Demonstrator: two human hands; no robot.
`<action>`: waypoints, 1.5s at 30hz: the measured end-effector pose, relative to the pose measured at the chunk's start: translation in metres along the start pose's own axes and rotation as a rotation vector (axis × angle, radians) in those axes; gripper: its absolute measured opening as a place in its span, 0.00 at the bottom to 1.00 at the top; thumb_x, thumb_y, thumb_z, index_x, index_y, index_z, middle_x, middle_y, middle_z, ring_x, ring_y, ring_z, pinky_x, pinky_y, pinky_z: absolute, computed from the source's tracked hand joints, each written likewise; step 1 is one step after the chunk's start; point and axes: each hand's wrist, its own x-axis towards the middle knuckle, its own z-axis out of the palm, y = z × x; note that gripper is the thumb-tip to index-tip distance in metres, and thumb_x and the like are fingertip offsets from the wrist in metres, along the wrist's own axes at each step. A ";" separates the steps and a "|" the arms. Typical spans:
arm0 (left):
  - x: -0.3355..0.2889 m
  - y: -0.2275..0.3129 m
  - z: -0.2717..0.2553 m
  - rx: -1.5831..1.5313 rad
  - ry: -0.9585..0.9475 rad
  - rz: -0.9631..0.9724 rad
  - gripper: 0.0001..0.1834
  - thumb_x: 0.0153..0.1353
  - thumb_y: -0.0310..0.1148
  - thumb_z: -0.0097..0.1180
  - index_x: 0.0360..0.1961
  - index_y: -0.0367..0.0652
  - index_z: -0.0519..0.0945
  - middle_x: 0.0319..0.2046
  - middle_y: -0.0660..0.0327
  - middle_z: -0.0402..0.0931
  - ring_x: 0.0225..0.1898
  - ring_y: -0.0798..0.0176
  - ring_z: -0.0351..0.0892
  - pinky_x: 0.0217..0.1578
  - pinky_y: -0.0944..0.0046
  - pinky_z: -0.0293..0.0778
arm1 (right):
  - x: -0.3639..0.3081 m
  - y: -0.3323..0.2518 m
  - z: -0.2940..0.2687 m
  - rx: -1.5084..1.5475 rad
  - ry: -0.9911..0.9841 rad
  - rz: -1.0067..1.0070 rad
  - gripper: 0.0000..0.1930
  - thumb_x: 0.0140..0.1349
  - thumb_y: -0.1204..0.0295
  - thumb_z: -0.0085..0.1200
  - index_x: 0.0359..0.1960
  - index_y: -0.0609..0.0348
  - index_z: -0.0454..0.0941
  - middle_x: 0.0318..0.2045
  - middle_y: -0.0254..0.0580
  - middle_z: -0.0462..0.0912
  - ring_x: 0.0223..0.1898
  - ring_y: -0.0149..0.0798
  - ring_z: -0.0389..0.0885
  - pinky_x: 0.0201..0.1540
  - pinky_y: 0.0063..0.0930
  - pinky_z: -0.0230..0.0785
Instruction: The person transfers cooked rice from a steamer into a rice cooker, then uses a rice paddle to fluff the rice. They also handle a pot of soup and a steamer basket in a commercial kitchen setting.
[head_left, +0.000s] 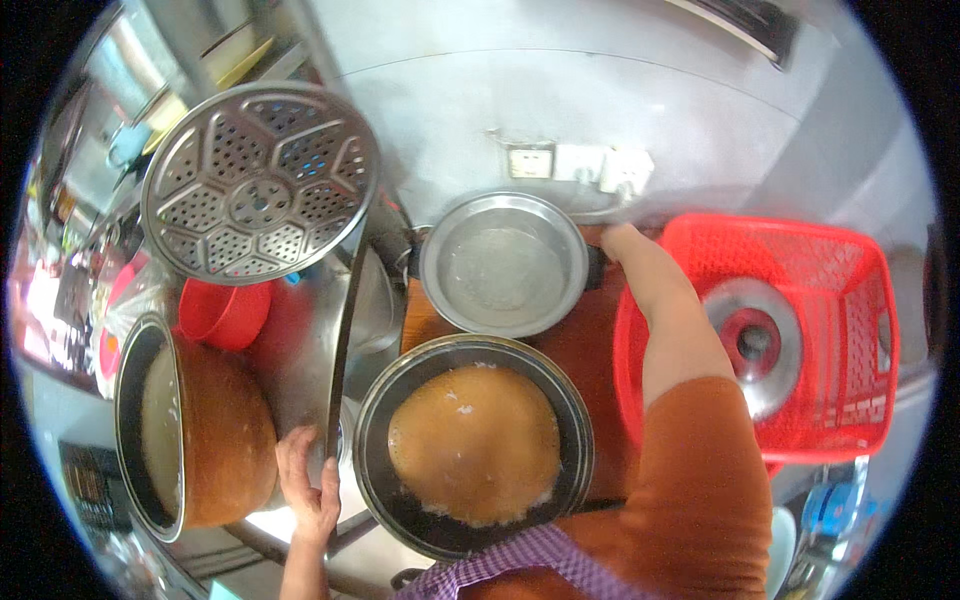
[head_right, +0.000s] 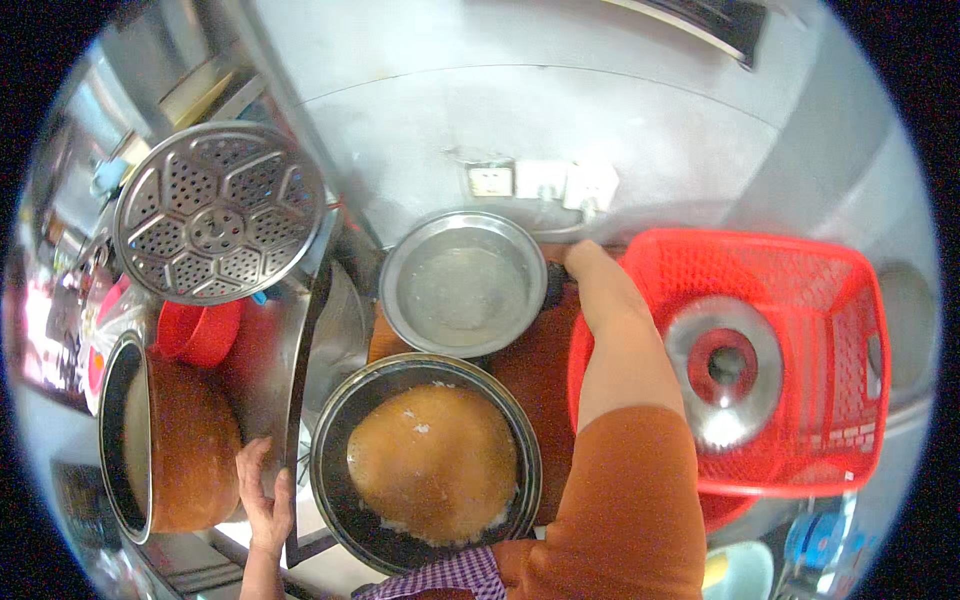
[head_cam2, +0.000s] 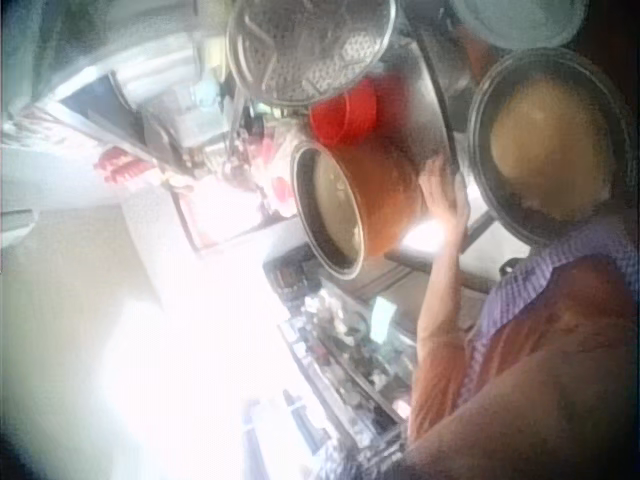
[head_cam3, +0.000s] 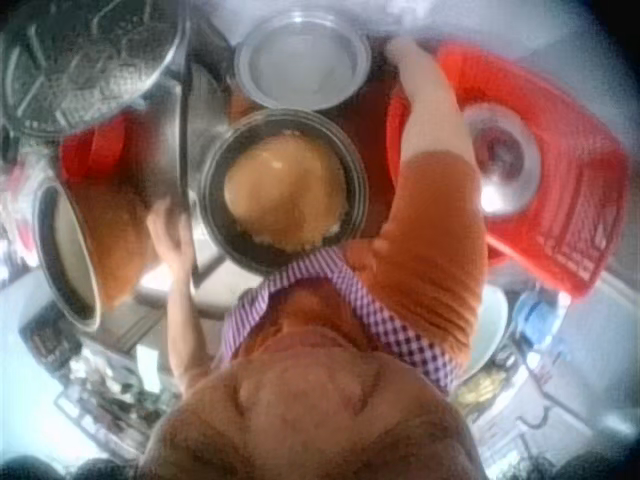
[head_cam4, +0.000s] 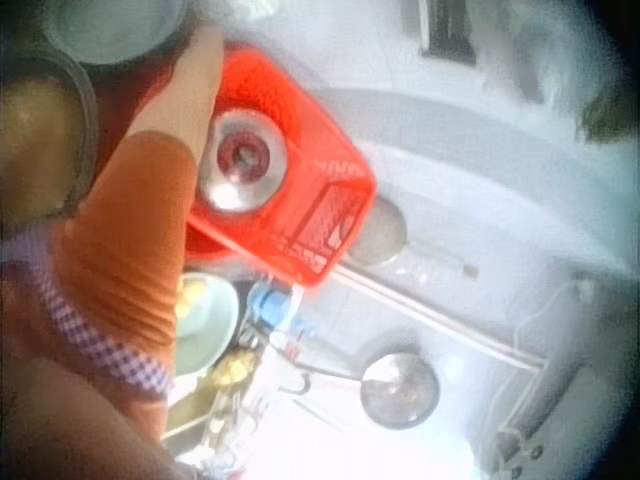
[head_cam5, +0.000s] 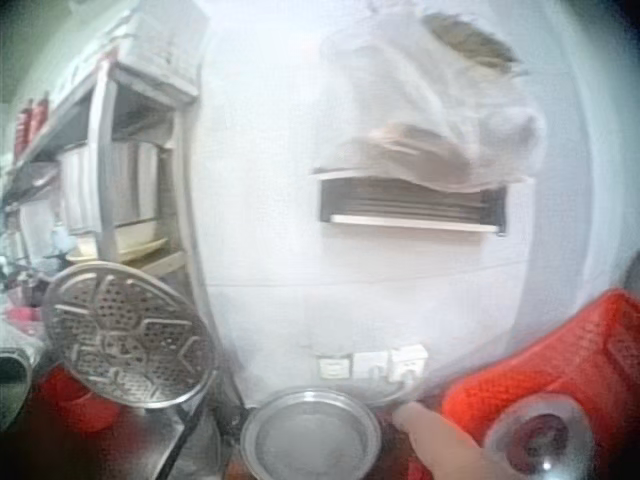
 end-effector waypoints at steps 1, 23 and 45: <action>-0.011 -0.010 0.001 0.040 -0.011 -0.034 0.24 0.60 0.37 0.52 0.56 0.38 0.68 0.52 0.45 0.66 0.55 0.45 0.66 0.56 0.51 0.62 | 0.009 -0.004 0.000 0.013 -0.003 -0.002 0.15 0.45 0.68 0.59 0.36 0.59 0.84 0.44 0.50 0.81 0.46 0.48 0.79 0.48 0.39 0.71; -0.016 -0.025 0.004 -0.109 0.101 -0.161 0.18 0.58 0.35 0.54 0.48 0.38 0.73 0.51 0.50 0.68 0.55 0.48 0.66 0.57 0.54 0.61 | -0.097 0.006 -0.107 0.095 0.231 -0.058 0.11 0.45 0.75 0.53 0.32 0.59 0.81 0.36 0.54 0.81 0.40 0.54 0.79 0.43 0.43 0.72; -0.207 -0.094 -0.197 -1.178 0.489 -0.095 0.13 0.60 0.21 0.56 0.47 0.35 0.74 0.39 0.61 0.79 0.41 0.71 0.77 0.43 0.71 0.74 | -0.417 -0.592 -0.366 0.708 0.950 -1.304 0.15 0.45 0.82 0.60 0.34 0.60 0.69 0.31 0.42 0.74 0.30 0.45 0.77 0.29 0.35 0.70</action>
